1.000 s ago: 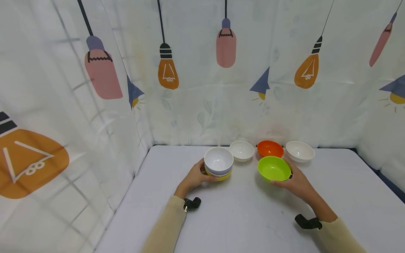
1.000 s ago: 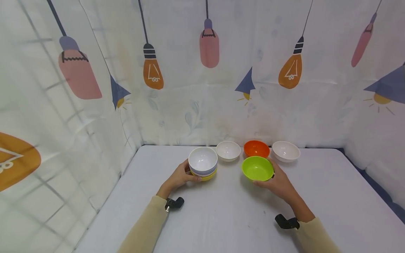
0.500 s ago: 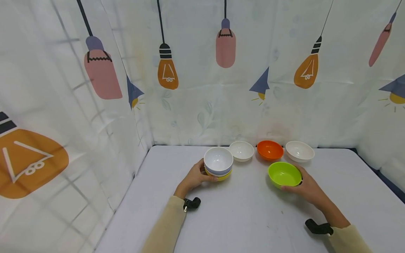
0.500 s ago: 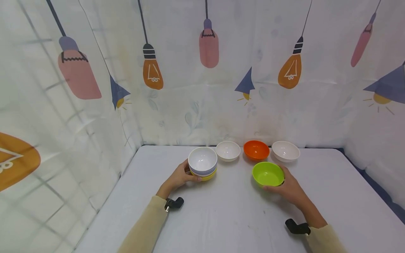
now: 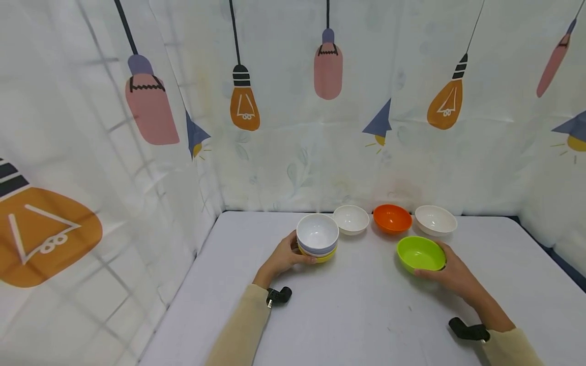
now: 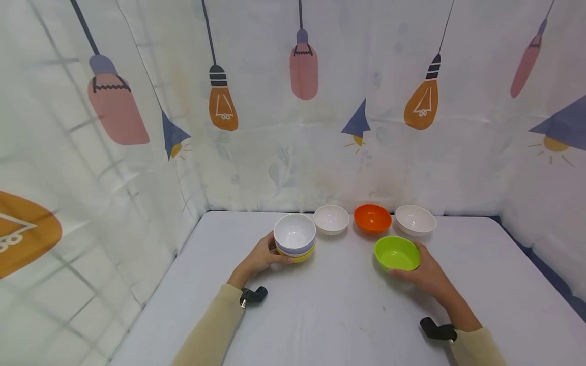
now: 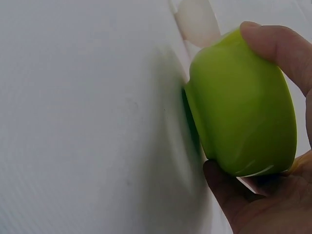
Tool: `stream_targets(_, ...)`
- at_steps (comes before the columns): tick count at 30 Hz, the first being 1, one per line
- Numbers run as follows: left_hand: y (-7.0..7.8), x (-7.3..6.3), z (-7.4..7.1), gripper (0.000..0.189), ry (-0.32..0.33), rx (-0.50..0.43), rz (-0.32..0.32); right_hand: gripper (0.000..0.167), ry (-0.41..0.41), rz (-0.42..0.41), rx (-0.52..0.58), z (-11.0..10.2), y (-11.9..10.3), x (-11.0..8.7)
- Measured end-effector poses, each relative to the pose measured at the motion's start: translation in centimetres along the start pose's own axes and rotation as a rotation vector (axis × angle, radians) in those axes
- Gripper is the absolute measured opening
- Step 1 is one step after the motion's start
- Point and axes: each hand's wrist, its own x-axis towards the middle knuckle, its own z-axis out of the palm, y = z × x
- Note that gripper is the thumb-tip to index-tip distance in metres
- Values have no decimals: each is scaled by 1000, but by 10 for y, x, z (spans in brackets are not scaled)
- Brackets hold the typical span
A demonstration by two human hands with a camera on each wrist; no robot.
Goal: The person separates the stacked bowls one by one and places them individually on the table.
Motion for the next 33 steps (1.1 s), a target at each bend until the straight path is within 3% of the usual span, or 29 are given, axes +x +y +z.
stream_targets(33, 0, -1, 0, 92, 4, 14, -10, 122, -14, 24, -38, -38, 43, 6)
